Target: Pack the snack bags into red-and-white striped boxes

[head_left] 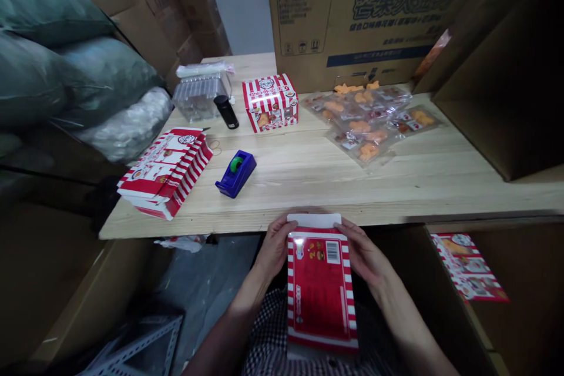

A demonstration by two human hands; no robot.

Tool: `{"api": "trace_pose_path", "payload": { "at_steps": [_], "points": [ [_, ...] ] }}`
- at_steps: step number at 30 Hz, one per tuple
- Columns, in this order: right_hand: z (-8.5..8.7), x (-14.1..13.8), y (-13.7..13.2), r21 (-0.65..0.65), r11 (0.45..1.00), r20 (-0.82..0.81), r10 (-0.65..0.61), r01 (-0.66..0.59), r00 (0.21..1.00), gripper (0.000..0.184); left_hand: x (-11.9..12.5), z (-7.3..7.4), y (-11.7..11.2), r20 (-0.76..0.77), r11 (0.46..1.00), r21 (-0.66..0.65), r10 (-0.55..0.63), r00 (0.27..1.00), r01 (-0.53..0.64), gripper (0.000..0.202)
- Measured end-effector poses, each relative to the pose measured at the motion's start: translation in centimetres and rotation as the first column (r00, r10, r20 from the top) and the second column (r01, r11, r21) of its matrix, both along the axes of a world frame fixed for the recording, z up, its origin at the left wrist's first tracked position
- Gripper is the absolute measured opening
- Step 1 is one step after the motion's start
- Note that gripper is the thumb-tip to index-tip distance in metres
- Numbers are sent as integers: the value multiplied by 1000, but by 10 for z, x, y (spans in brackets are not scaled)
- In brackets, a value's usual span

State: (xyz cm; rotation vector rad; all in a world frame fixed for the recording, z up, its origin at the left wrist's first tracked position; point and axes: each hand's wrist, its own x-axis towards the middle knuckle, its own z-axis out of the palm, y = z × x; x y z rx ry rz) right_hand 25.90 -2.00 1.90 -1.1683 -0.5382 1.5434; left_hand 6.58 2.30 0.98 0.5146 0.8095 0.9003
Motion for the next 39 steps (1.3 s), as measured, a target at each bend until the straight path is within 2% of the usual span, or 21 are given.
{"api": "trace_pose_path", "payload": {
  "at_steps": [3,5,9,13,18,20,23,25,27,31,36,39],
  "points": [
    [-6,6,5,-60,998,-81,27,-32,996,27,-1,2,3,-55,997,71,-19,998,23,31],
    [-8,6,5,-43,999,-89,11,-15,996,28,-5,3,4,-111,991,121,-48,993,61,30],
    [-9,1,-6,-5,999,-60,-36,36,998,18,-16,4,1,-192,959,220,-137,972,178,26],
    [-3,-1,-18,47,999,-74,-1,5,997,17,-20,10,-8,-273,907,279,-239,932,315,38],
    [4,0,-24,84,996,-51,-8,12,999,16,-21,21,-10,-406,821,425,-205,890,383,32],
    [5,4,-26,100,994,-25,37,-34,999,18,-24,23,-7,-436,775,463,-223,872,430,31],
    [5,12,-26,139,978,78,147,-156,986,19,-31,26,-1,-475,710,479,-285,833,516,31],
    [6,15,-25,144,969,164,176,-200,971,17,-35,27,2,-509,685,470,-306,804,557,32],
    [7,16,-23,136,966,204,189,-220,960,16,-39,27,6,-526,688,451,-310,792,568,33],
    [13,16,-19,108,964,170,223,-243,960,14,-43,30,10,-522,678,423,-360,773,601,32],
    [29,19,-12,60,943,205,308,-326,929,28,-37,41,16,-533,663,399,-394,749,633,31],
    [36,21,-10,36,936,219,335,-350,917,27,-32,47,18,-567,651,385,-393,724,655,30]
  ]
}}
